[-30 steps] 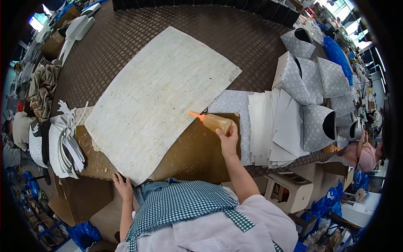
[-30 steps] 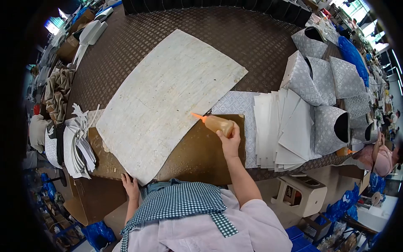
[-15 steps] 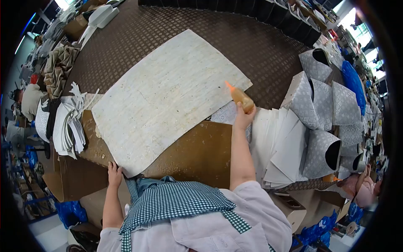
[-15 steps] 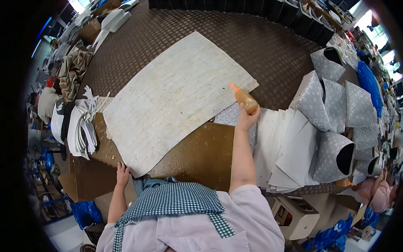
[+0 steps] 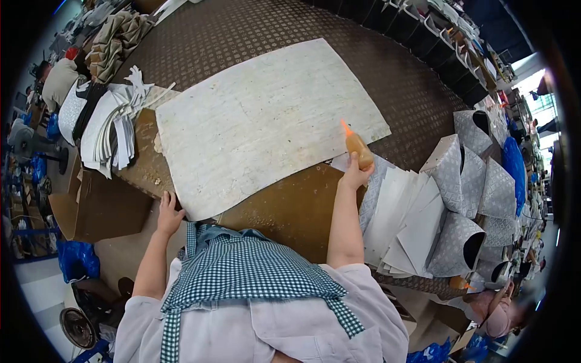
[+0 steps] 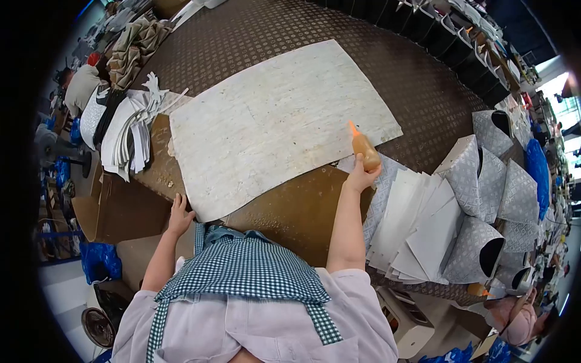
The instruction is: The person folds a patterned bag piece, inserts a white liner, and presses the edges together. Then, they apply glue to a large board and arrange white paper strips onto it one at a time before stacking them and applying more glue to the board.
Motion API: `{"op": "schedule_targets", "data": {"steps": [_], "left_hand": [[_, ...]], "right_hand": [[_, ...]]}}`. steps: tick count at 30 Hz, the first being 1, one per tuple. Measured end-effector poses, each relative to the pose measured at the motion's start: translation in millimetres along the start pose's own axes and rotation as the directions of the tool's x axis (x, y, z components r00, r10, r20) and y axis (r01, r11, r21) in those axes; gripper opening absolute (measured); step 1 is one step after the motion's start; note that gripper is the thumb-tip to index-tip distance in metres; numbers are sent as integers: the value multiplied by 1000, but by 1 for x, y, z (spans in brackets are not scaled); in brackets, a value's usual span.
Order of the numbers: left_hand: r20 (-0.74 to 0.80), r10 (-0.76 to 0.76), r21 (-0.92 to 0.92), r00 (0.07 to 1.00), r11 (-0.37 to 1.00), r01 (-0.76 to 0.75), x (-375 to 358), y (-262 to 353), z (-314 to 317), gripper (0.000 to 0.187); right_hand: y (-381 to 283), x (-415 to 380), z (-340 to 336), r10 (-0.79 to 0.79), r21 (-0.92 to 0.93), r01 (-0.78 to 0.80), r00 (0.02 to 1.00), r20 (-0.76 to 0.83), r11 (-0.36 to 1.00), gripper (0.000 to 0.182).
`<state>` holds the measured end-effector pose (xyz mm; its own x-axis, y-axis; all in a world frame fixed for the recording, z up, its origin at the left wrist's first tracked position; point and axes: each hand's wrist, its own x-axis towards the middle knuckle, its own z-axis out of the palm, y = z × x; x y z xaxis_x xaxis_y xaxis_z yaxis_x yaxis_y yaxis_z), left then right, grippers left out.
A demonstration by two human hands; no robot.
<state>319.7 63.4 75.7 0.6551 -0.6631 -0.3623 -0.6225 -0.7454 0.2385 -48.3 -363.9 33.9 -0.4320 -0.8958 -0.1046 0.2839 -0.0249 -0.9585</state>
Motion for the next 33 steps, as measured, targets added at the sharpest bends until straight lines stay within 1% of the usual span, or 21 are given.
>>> {"op": "schedule_targets", "data": {"steps": [2, 3, 5, 6, 9, 10, 11, 13, 14, 16, 17, 19, 20, 21, 24, 27, 28, 29, 30, 32, 33], "left_hand": [[-10, 8, -20, 1000, 1000, -8, -1, -1, 0, 78], [-8, 25, -12, 1000, 1000, -25, -3, -2, -1, 77], [-37, 69, -38, 997, 997, -70, -8, -2, -4, 77], [-53, 88, -45, 995, 995, -91, -9, -4, -2, 78], [-75, 130, -74, 989, 988, -135, -12, -8, -1, 81], [-75, 143, -77, 987, 986, -149, -12, -11, 0, 81], [-78, 157, -89, 984, 982, -164, -11, -14, 1, 81], [-108, 202, -100, 973, 972, -213, -10, -20, 5, 81], [-116, 221, -97, 968, 968, -233, -10, -23, 8, 80], [-60, 235, -124, 970, 963, -241, -13, -24, 0, 83], [-86, 255, -141, 963, 954, -265, -12, -27, 1, 79], [-89, 273, -150, 958, 947, -284, -13, -28, -7, 74], [-88, 285, -152, 955, 943, -295, -14, -29, -12, 71], [-90, 292, -139, 952, 943, -303, -14, -30, -16, 68], [-1, 346, -142, 938, 929, -343, -9, -41, -21, 71], [31, 388, -140, 921, 914, -380, -6, -47, -30, 69], [35, 403, -137, 915, 908, -395, -5, -49, -32, 68], [38, 418, -135, 907, 902, -410, -4, -50, -34, 68], [39, 433, -133, 901, 896, -425, -3, -50, -36, 68], [14, 463, -111, 886, 881, -459, -3, -52, -39, 67], [21, 472, -113, 881, 877, -467, -2, -53, -40, 67]], "right_hand": [[-7, -25, 4, 76, 29, -78, 994, 73, 997, 57], [-16, -51, 5, 120, 2, -123, 978, 170, 992, 56], [4, -100, -3, 160, -78, -142, 931, 330, 987, 58], [5, -132, -5, 177, -114, -141, 885, 430, 983, 61], [-14, -225, 2, 251, -250, -120, 763, 596, 961, 66], [-4, -249, 0, 253, -243, -119, 717, 650, 963, 67], [3, -267, -2, 311, -275, -159, 636, 706, 948, 68], [-5, -297, 4, 335, -287, -173, 525, 783, 942, 69], [-12, -301, 7, 377, -324, -194, 524, 763, 926, 62], [-6, -294, 10, 334, -292, -167, 564, 755, 942, 62], [-6, -289, 9, 257, -232, -123, 619, 742, 965, 62], [-9, -268, 13, 196, -239, -62, 781, 593, 969, 62], [-11, -254, 12, 146, -193, -45, 827, 543, 980, 59], [-10, -241, 12, 204, -171, -143, 882, 425, 975, 55], [-18, -235, 29, 138, -65, -124, 950, 281, 990, 53], [5, -256, 50, 121, -76, -99, 920, 372, 992, 55], [11, -274, 61, 130, -153, -72, 902, 412, 986, 56], [15, -296, 66, 189, -248, -75, 857, 479, 966, 56], [13, -324, 75, 178, -236, -58, 832, 526, 970, 59], [22, -362, 78, 281, -238, -158, 674, 684, 958, 66], [25, -365, 81, 284, -234, -166, 659, 697, 958, 66]]}}
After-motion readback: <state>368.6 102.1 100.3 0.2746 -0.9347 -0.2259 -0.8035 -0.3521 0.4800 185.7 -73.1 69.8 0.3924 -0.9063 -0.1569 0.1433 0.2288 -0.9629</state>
